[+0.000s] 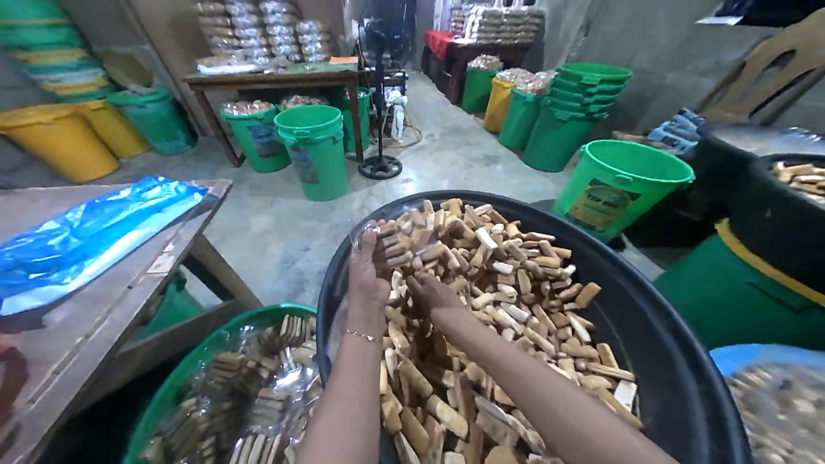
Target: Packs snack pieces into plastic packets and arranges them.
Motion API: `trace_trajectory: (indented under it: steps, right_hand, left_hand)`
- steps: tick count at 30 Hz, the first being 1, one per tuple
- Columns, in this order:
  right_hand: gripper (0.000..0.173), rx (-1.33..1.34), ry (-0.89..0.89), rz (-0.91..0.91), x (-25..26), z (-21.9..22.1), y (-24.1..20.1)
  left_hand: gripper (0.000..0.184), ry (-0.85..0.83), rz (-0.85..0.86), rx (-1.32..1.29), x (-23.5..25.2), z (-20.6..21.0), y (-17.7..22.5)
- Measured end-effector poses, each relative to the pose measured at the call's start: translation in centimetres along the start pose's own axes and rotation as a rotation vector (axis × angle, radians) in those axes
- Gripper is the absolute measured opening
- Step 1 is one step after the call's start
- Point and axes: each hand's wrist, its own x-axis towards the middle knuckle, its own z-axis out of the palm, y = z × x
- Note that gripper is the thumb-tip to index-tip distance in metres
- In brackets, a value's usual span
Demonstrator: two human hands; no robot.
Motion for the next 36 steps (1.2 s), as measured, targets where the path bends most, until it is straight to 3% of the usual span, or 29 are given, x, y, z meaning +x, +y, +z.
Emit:
trace_trajectory:
  steps: [2,4,7,9,11,13,15,20,28,32,34,36]
  right_hand:
    - [0.04,0.234,0.203,-0.002,-1.8,-0.7,2.0]
    - [0.033,0.458,0.568,-0.065,-4.5,-2.9,3.4]
    - [0.025,0.701,1.051,-0.317,-9.1,-5.9,3.8]
    - [0.019,0.685,1.218,-0.502,-11.0,-6.7,4.0]
    - [0.02,0.548,1.353,-0.531,-11.5,-7.0,4.6]
    - [0.019,0.395,1.442,-0.526,-11.3,-7.2,5.4]
    - [0.016,0.328,1.436,-0.555,-11.4,-7.3,6.2]
    - [0.017,0.229,1.295,-0.618,-13.9,-7.9,6.8]
    - [0.017,0.231,1.297,-0.542,-16.6,-7.4,6.3]
    - [0.025,0.07,1.22,-0.522,-17.1,-6.8,6.2]
    - [0.03,0.134,1.147,-0.48,-17.2,-6.5,6.4]
    - [0.034,0.306,1.042,-0.477,-17.3,-6.3,6.7]
  left_hand:
    - [0.027,-0.024,-0.01,-0.042,0.0,0.1,-0.1]
    - [0.028,-0.049,-0.021,-0.092,-0.4,0.5,-0.3]
    - [0.034,-0.163,-0.059,-0.081,-2.0,1.6,-1.1]
    - [0.037,-0.337,-0.064,-0.057,-3.7,2.5,-1.9]
    - [0.039,-0.496,-0.048,-0.042,-5.4,3.3,-2.9]
    - [0.064,-0.624,-0.088,-0.075,-6.7,3.7,-3.9]
    - [0.077,-0.697,-0.12,-0.101,-7.3,3.9,-4.4]
    - [0.066,-0.828,-0.174,-0.056,-8.4,3.9,-4.1]
    - [0.054,-0.742,-0.197,-0.057,-9.6,4.6,-4.2]
    - [0.068,-0.677,-0.238,-0.107,-9.9,4.9,-4.1]
    - [0.069,-0.691,-0.17,-0.074,-9.9,4.8,-4.2]
    - [0.086,-0.757,-0.131,-0.005,-9.9,4.7,-4.1]
